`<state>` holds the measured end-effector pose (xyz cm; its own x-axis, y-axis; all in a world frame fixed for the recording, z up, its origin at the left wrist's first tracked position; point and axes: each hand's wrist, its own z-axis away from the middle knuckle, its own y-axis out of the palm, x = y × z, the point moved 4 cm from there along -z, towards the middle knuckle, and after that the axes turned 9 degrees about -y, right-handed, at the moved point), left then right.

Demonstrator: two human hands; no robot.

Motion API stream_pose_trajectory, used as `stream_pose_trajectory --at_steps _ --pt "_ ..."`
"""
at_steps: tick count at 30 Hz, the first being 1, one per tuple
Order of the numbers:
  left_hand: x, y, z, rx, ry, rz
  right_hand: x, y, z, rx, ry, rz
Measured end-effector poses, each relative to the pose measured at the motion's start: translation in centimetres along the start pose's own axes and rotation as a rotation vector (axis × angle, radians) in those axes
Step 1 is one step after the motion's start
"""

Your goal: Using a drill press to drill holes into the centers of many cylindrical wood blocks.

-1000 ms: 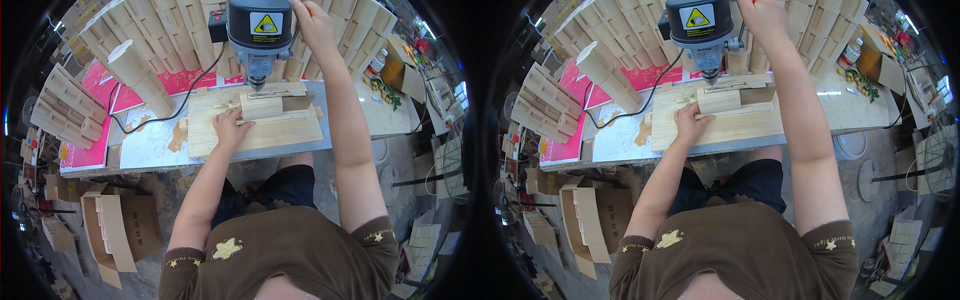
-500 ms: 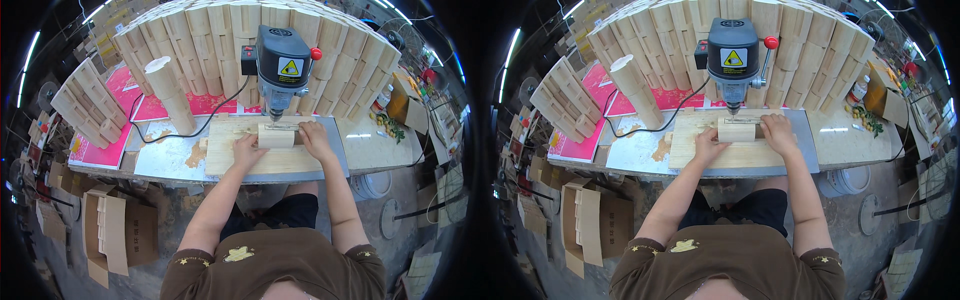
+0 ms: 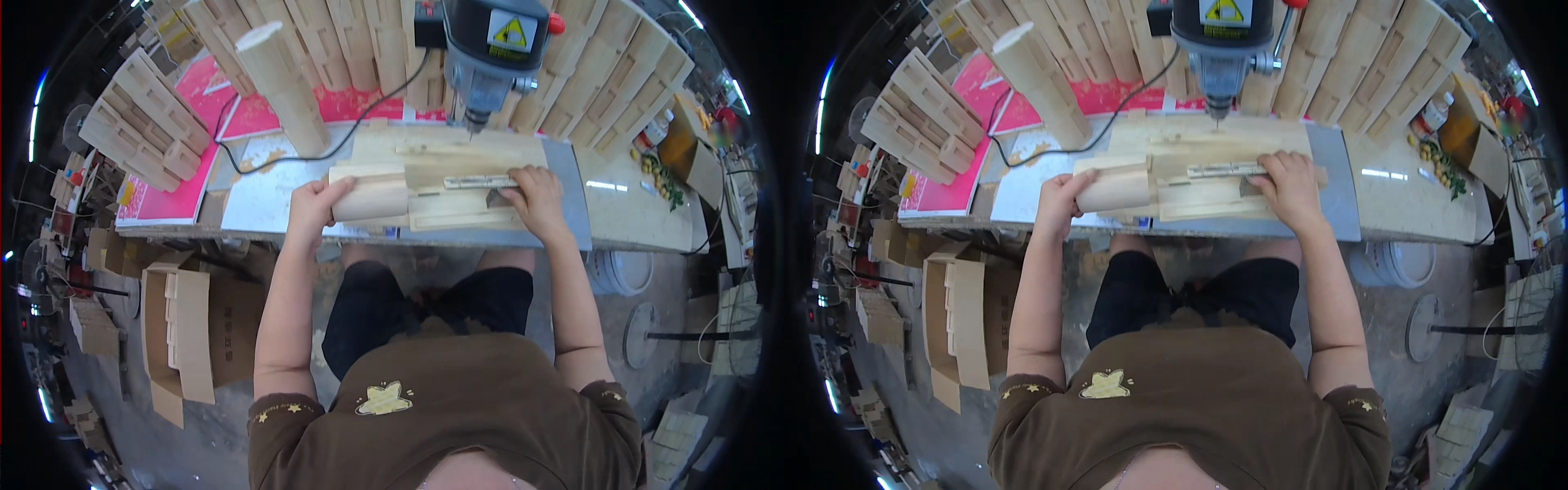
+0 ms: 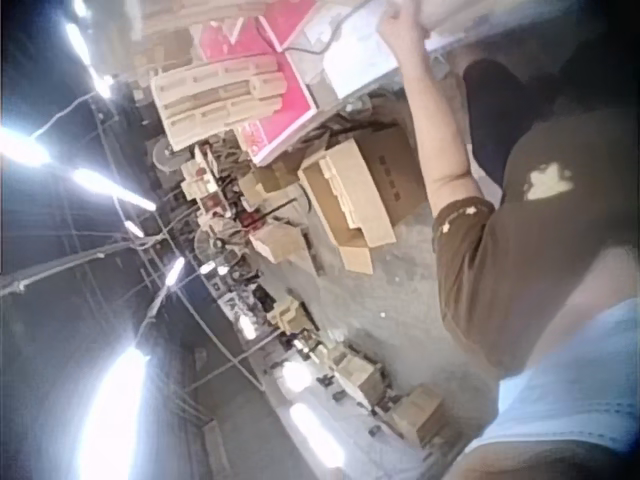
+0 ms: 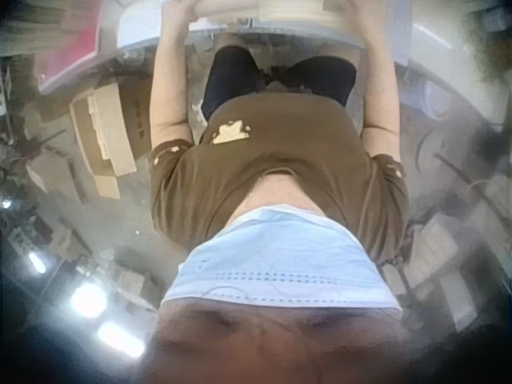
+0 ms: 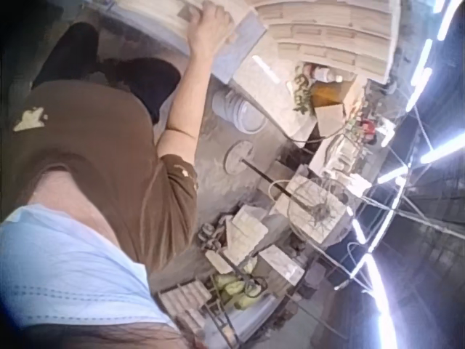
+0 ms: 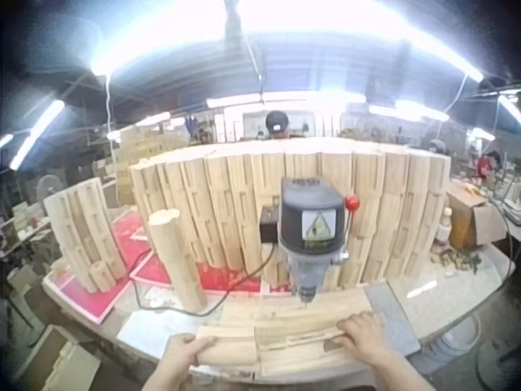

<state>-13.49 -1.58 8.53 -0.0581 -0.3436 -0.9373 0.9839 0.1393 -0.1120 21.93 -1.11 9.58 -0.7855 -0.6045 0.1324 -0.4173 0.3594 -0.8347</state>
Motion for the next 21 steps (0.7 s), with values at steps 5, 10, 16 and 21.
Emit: stream_pose_trajectory --at_steps 5,10,16,21 --pt "1.5 3.7 0.1 0.09 -0.155 0.083 0.8 -0.2 -0.2 -0.012 0.009 -0.005" --pt "2.3 7.5 -0.1 0.203 -0.197 0.13 1.0 -0.2 0.1 -0.011 0.007 -0.001" --pt "3.1 12.3 0.1 0.322 -0.029 0.07 0.9 -0.1 0.7 -0.02 0.028 0.0" --pt "3.4 12.2 2.5 0.046 0.697 -0.385 1.2 -1.3 2.0 -0.018 0.048 0.179"
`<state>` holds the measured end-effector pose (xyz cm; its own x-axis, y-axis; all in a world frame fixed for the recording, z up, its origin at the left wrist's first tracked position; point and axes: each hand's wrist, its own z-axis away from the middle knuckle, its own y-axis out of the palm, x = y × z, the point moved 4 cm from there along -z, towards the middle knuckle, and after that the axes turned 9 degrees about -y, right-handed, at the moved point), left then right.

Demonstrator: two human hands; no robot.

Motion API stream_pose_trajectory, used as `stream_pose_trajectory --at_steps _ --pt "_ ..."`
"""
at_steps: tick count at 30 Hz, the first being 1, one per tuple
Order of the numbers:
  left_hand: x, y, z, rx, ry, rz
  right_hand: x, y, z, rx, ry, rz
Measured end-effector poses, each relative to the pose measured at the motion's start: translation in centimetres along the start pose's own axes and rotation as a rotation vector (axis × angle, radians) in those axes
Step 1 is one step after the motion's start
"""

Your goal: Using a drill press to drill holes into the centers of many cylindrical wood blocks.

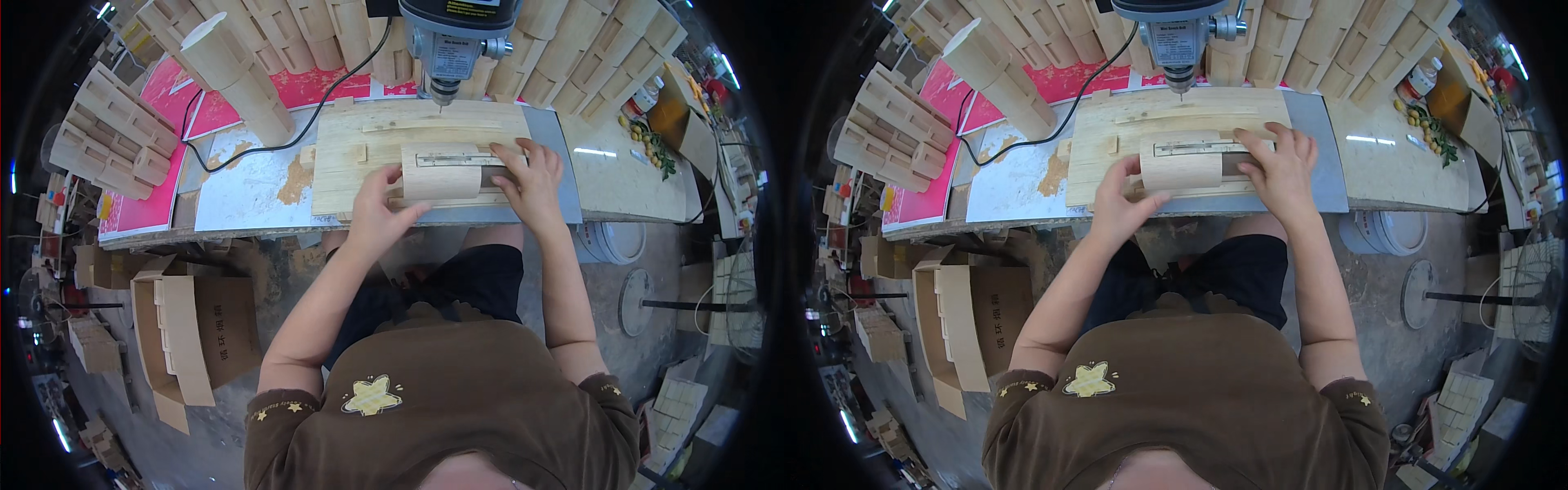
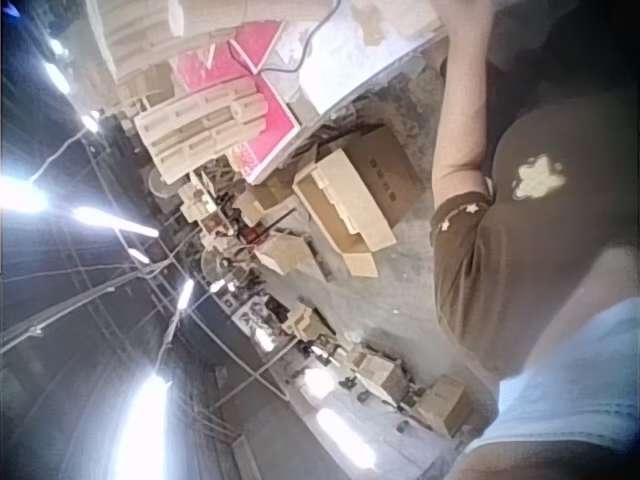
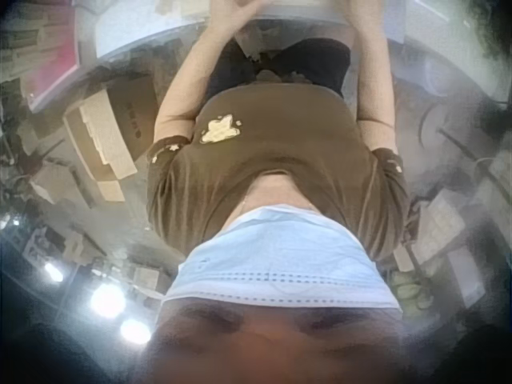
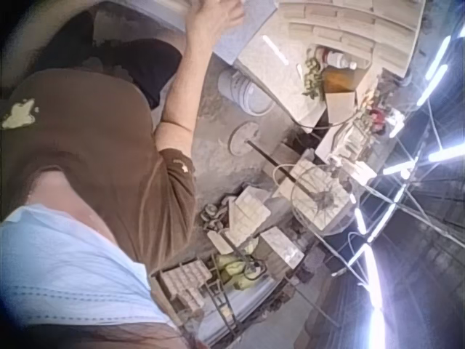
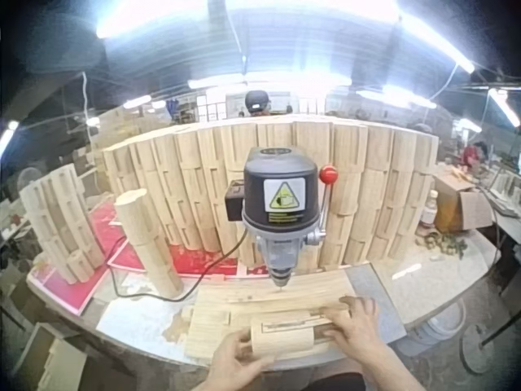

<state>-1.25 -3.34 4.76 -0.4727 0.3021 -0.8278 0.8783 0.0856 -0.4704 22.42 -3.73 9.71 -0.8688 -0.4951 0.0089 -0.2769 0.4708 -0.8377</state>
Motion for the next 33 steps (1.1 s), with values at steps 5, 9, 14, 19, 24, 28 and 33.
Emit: stream_pose_trajectory --at_steps 5,9,14,19,24,28,33 --pt "0.5 1.7 1.8 -0.072 0.127 -0.22 -1.1 1.5 1.6 0.014 0.212 -0.264" --pt "1.0 2.5 0.6 -0.154 0.092 -0.242 -1.6 1.9 0.6 -0.008 0.2 -0.321" --pt "2.1 3.0 -3.1 -0.119 -0.034 -0.41 -3.6 4.2 -1.2 -0.034 0.21 -0.266" --pt "3.9 2.6 -5.0 -0.135 -0.072 -0.416 -4.0 5.8 -3.1 -0.009 0.221 -0.246" --pt "4.7 1.0 -5.3 -0.132 -0.062 -0.383 -2.7 5.8 -3.9 -0.05 0.189 -0.279" --pt "5.0 1.0 -5.4 -0.126 -0.024 -0.412 -4.0 3.7 -4.9 -0.239 0.186 -0.619" --pt "4.5 0.5 -5.2 -0.132 -0.049 -0.405 -7.9 -6.8 -13.4 -0.723 0.082 -0.584"
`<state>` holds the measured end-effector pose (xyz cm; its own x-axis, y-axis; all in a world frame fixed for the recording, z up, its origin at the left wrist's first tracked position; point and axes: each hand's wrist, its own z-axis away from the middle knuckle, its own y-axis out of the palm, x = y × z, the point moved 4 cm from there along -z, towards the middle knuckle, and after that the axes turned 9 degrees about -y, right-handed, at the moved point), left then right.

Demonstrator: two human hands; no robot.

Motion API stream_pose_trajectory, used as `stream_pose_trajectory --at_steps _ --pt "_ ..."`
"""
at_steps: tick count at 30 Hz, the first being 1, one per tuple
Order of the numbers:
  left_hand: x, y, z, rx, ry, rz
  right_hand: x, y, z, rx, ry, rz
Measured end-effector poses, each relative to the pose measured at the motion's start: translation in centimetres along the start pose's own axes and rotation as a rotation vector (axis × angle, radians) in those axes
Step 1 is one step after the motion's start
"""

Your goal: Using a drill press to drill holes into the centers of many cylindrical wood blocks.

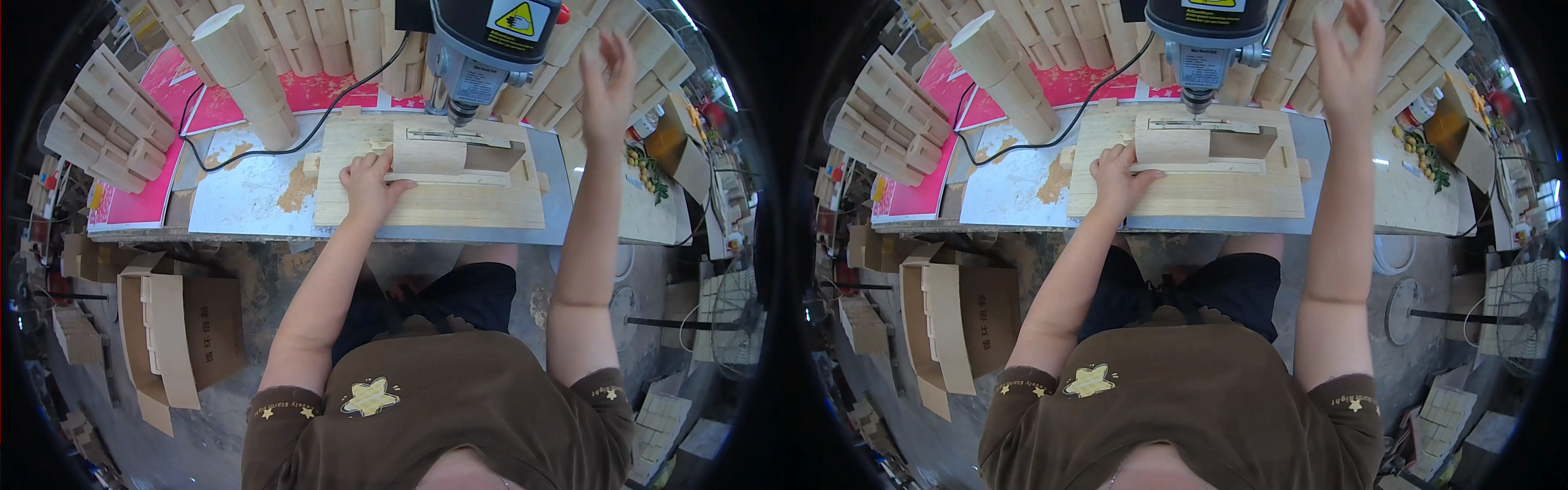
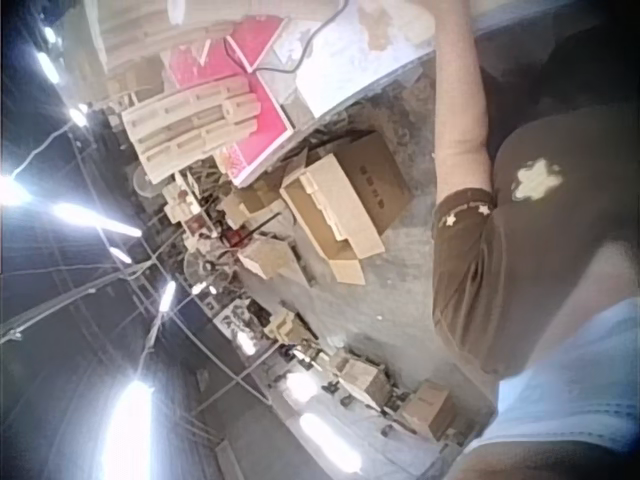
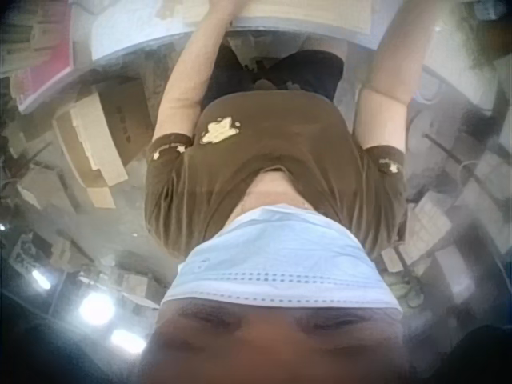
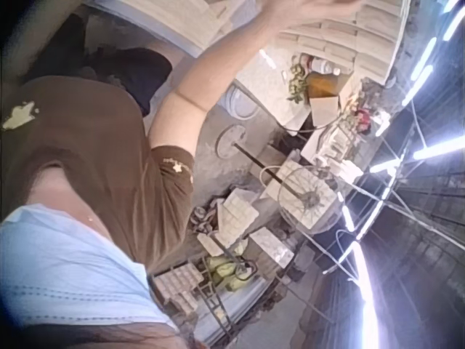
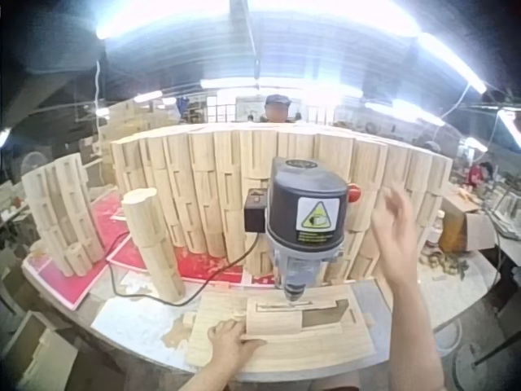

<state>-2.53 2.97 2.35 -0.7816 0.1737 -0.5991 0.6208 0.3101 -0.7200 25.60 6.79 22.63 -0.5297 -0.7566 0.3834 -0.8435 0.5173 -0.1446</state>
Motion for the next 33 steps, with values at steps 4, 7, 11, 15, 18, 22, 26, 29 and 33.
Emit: stream_pose_trajectory --at_steps 4,7,11,15,18,22,26,29,33 --pt "0.1 0.4 0.0 0.027 -0.012 0.008 -0.6 3.2 -5.9 0.203 -0.029 0.23" --pt "0.2 0.8 0.0 0.008 0.01 0.013 2.1 4.0 -6.4 0.331 0.133 0.515" --pt "-0.4 0.7 0.0 -0.008 0.017 0.003 4.7 1.3 -4.3 0.443 0.143 0.621" --pt "0.5 0.5 0.1 0.017 -0.007 0.003 7.0 0.7 1.7 0.509 0.216 0.604" --pt "-0.1 0.5 -0.1 0.035 -0.006 0.002 7.3 0.4 5.9 0.22 0.151 0.367" --pt "0.1 0.6 0.0 0.017 0.001 -0.005 5.8 1.3 9.6 0.045 0.073 0.198" --pt "0.1 0.7 0.0 0.009 0.005 -0.011 3.2 2.7 13.4 -0.011 -0.002 0.157" --pt "0.1 0.6 0.0 -0.004 0.01 0.003 1.6 3.5 14.5 -0.05 -0.069 0.148" --pt "0.0 0.6 -0.1 -0.002 0.006 0.012 1.3 3.3 14.5 -0.012 -0.114 0.157"
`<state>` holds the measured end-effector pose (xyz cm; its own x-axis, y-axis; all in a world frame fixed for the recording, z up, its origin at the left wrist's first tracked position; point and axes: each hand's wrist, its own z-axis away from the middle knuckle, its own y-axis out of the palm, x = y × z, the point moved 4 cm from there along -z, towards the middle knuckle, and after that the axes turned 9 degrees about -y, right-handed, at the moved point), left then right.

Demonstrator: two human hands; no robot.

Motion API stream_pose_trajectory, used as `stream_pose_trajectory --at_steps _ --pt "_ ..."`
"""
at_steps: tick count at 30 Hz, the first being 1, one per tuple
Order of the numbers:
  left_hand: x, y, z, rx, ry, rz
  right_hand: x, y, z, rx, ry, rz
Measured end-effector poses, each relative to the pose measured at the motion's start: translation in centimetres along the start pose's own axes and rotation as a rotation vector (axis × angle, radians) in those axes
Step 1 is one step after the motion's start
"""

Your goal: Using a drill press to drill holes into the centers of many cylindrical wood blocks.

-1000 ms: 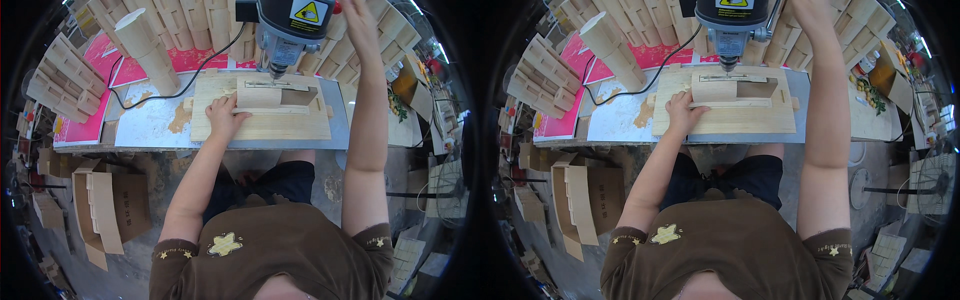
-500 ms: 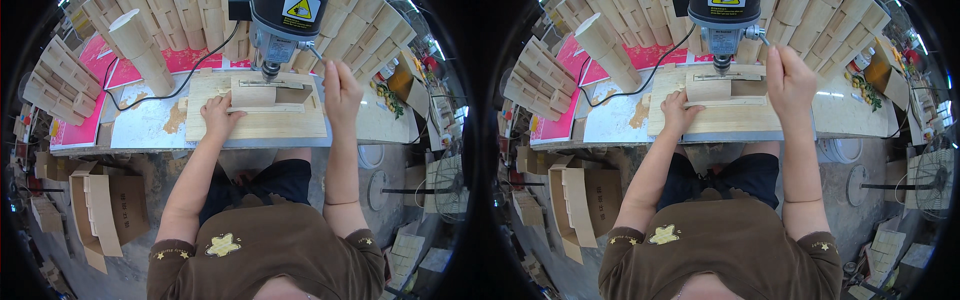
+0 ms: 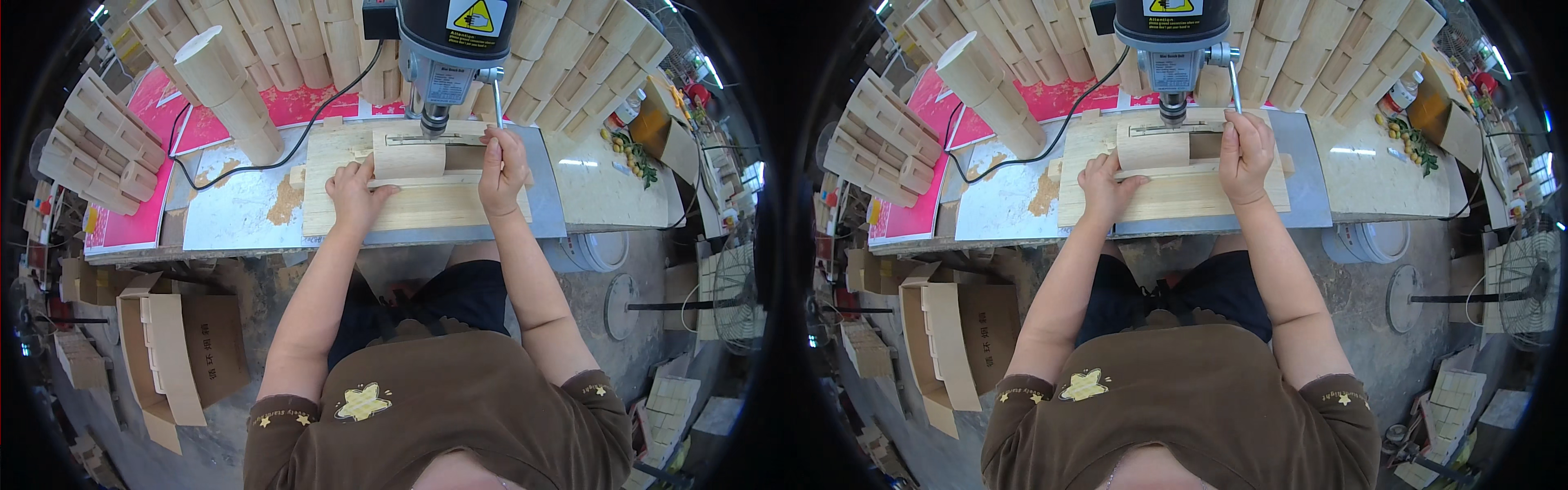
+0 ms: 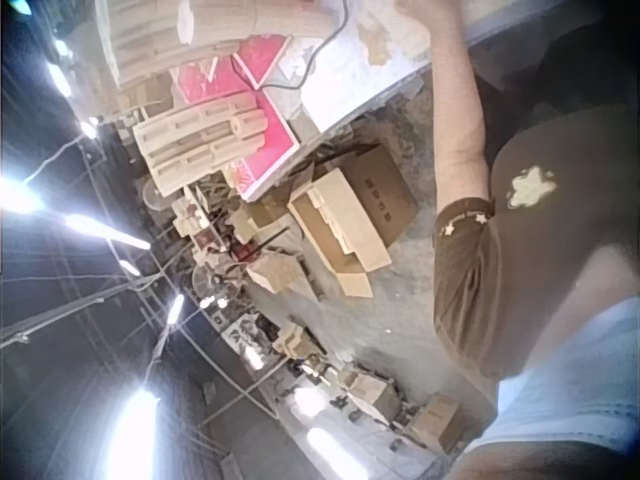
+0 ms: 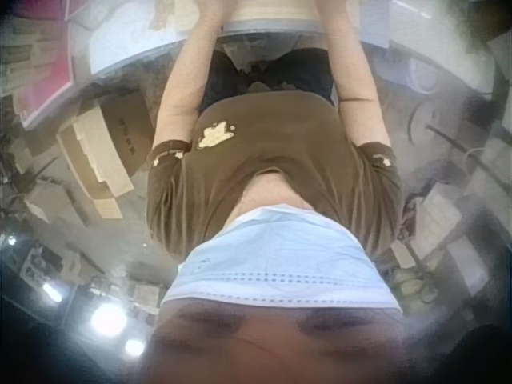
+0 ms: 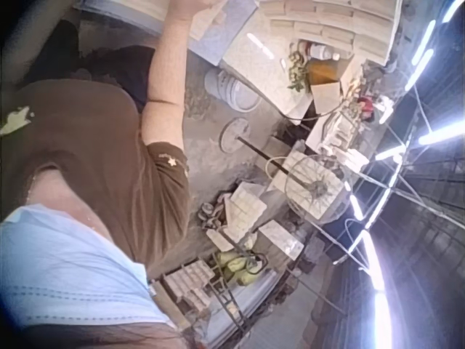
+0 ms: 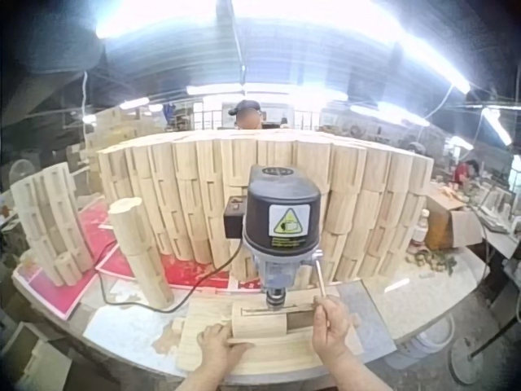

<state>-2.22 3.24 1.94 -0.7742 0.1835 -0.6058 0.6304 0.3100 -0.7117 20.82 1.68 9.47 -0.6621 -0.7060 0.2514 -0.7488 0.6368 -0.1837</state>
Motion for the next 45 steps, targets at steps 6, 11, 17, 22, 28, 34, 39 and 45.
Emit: stream_pose_trajectory --at_steps 6,11,17,22,28,34,39,45 --pt "-0.2 -0.1 0.1 0.057 -0.053 -0.02 2.2 -2.8 -7.7 -0.013 -0.073 0.037" --pt "-1.7 1.0 0.2 0.004 0.023 -0.015 -2.3 0.5 -19.2 0.175 0.083 0.379" --pt "-3.3 2.0 0.0 0.009 0.044 -0.003 -3.9 2.2 -20.3 0.219 0.088 0.273" --pt "-3.0 1.9 0.1 -0.002 0.05 0.005 -0.1 -0.4 -18.9 0.298 0.114 0.318" --pt "-3.0 2.2 0.2 0.001 0.048 0.019 4.2 -3.6 -11.7 0.231 0.086 0.136" --pt "-2.8 2.4 0.2 0.013 0.038 0.01 3.2 -2.3 -5.2 0.066 0.203 -0.059" --pt "-3.0 2.3 0.2 0.005 0.048 -0.01 0.9 -0.6 -0.9 -0.045 0.062 -0.118" --pt "-3.1 2.2 0.2 -0.007 0.053 -0.014 -0.3 0.2 0.2 -0.072 -0.023 -0.122"
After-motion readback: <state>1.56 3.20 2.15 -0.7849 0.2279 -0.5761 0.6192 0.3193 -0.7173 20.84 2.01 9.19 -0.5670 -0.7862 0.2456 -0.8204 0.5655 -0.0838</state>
